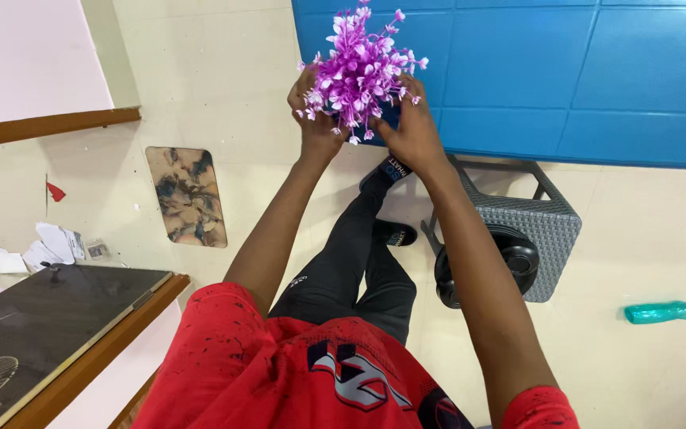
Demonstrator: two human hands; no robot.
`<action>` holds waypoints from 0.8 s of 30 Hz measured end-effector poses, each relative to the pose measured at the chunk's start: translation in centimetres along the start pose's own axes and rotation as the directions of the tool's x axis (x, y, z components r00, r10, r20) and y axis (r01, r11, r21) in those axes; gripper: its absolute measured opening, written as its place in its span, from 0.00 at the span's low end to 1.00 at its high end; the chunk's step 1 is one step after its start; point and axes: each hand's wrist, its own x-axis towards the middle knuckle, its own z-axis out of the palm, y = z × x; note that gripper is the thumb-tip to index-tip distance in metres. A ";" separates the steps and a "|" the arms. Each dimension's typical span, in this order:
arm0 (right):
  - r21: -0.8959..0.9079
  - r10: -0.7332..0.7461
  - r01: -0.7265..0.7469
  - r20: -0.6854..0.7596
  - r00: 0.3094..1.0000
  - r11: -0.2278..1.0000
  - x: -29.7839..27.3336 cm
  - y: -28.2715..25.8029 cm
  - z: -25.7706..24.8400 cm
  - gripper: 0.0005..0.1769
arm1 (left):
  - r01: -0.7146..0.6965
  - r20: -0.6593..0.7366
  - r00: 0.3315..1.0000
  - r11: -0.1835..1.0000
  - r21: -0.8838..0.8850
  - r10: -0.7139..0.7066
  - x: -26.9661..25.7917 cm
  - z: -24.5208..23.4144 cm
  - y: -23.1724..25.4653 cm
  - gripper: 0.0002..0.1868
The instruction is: The person arranges several black bowls onto a large black tray on a blue table, then picks up the tray and a bouquet of flowers and carries them across the room.
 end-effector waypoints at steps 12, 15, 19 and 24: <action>0.135 0.206 -0.190 -0.122 0.971 0.973 -13.3 5.1 -4.9 0.42 | 0.237 0.549 0.835 0.925 -0.296 -0.038 -1.7 -0.4 13.4 0.35; 0.391 0.355 -0.251 -0.222 0.908 0.886 -22.0 8.6 -7.2 0.43 | 0.416 0.740 0.666 0.776 -0.474 0.095 -4.1 0.8 19.3 0.33; 0.576 0.545 -0.246 -0.432 0.718 0.780 -31.4 15.3 -9.2 0.40 | 0.475 0.850 0.439 0.727 -0.496 0.292 -7.3 7.6 26.3 0.25; 0.249 0.502 -0.456 -0.622 0.601 0.854 -37.7 26.4 -11.3 0.21 | 0.163 0.622 0.374 0.612 -0.774 0.688 -12.2 19.5 32.0 0.22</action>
